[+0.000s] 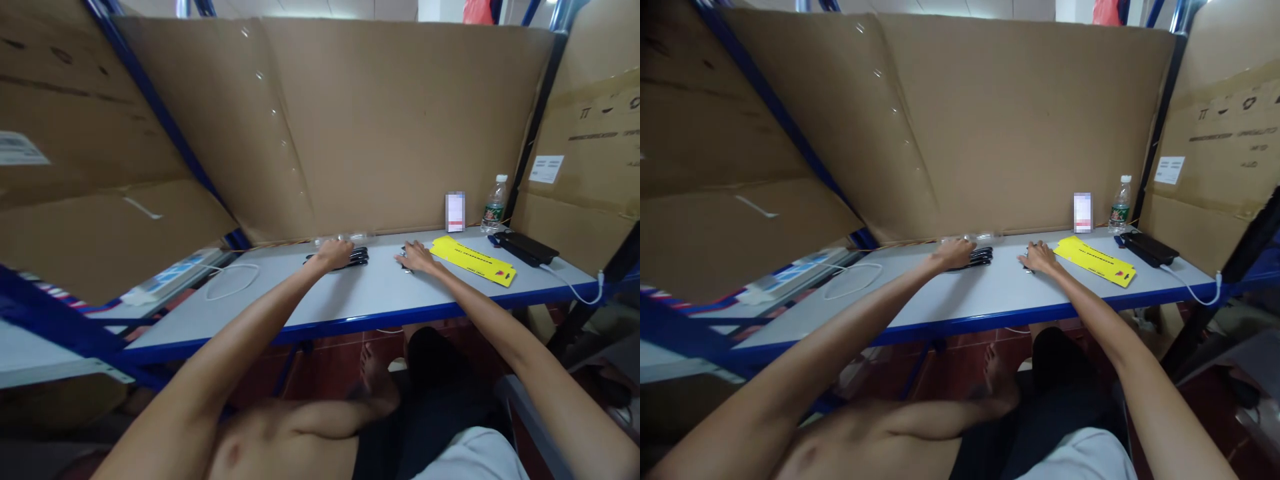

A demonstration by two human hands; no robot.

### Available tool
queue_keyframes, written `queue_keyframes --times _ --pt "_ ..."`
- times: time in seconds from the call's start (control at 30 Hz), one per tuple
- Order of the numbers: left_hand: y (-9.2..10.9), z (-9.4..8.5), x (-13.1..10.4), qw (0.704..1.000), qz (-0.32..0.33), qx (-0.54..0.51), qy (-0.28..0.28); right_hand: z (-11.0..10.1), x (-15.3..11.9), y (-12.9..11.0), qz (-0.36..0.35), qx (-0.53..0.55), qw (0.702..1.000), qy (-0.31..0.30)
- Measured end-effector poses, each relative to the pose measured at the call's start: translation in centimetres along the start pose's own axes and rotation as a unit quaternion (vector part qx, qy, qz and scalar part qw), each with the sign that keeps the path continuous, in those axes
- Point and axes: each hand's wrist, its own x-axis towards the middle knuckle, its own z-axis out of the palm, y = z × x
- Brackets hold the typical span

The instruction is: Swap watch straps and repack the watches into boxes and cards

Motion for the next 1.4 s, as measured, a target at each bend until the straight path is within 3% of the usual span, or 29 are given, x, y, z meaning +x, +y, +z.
queue_keyframes --times 0.17,0.23,0.37,0.53,0.67,0.83,0.93,1.0,1.1,1.23,1.4 --pt "-2.5 0.1 -0.4 0.994 -0.016 -0.011 -0.104 1.1 0.7 1.5 -0.052 -0.014 0.999 -0.004" --pt "-2.9 0.3 -0.7 0.993 -0.017 -0.022 -0.117 0.8 0.5 2.2 -0.086 -0.022 0.996 -0.005" --pt "-2.9 1.0 -1.4 0.997 -0.015 -0.031 -0.076 -0.3 0.0 3.2 -0.113 -0.025 0.993 0.022" --pt "-1.8 1.1 -2.3 0.998 -0.001 -0.039 -0.041 -1.5 0.3 4.1 -0.058 -0.033 0.99 0.124" --pt "-0.1 1.4 -2.6 0.996 0.022 -0.08 -0.007 -2.3 0.3 4.8 -0.031 -0.01 0.988 0.153" --pt "2.6 2.3 -3.3 0.989 0.015 -0.138 0.051 -3.2 -0.8 4.1 -0.017 0.035 0.99 0.137" --pt "3.8 3.0 -3.9 0.978 0.063 -0.184 0.081 -3.7 -1.9 3.5 -0.023 0.051 0.99 0.13" --pt "4.3 3.5 -4.1 0.966 0.095 -0.204 0.125 -4.1 -2.9 3.1 -0.036 0.06 0.991 0.111" --pt "4.6 4.6 -4.2 0.957 0.085 -0.202 0.193 -4.4 -4.8 2.6 -0.068 0.066 0.994 0.058" --pt "4.2 5.7 -4.2 0.962 0.061 -0.195 0.181 -4.2 -6.7 1.5 -0.102 0.033 0.994 0.012" --pt "3.8 6.1 -4.1 0.954 0.036 -0.237 0.179 -3.2 -6.6 0.5 -0.114 0.023 0.993 0.009"
